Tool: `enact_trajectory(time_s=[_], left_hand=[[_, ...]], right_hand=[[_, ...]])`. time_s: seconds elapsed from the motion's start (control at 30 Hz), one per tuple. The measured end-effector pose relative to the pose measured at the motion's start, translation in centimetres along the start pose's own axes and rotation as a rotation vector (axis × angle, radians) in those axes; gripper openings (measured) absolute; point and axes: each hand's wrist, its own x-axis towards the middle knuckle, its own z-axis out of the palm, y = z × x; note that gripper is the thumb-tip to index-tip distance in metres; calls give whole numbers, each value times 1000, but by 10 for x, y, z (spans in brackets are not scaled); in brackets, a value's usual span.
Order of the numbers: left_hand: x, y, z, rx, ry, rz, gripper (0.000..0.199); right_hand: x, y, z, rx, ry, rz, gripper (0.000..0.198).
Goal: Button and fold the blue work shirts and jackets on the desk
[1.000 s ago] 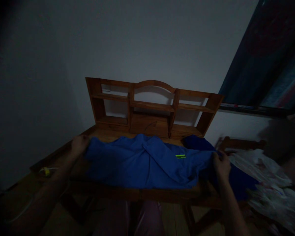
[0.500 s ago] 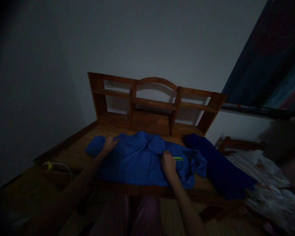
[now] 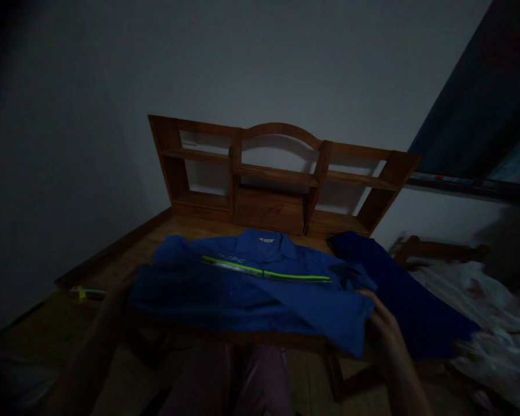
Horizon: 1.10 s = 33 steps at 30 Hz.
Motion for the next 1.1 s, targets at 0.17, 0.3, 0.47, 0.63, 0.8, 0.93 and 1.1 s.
enact_trajectory(time_s=[0.17,0.3,0.47,0.63,0.8,0.93,1.1], left_hand=[[-55,-21,-20,509,-229,-85,29],[-77,-31,-7,867,-411,-66,36],[-97,-46,19,964,-550,-19,29],[-109,-37,55,830,-699,81,20],[-70,4,127,584,-730,309,24],[0,-15,194,609,-745,431,30],[52,-73,241,698,-806,509,53]], right_hand=[[-51,36,-18,-416,-28,144,39],[-68,55,-12,-575,-54,102,41],[-76,68,5,-571,-244,45,40],[-83,72,23,-649,-226,-42,32],[-85,57,49,-683,-227,-60,31],[-85,48,66,-744,-184,-134,32],[-86,44,70,-768,-163,-161,34]])
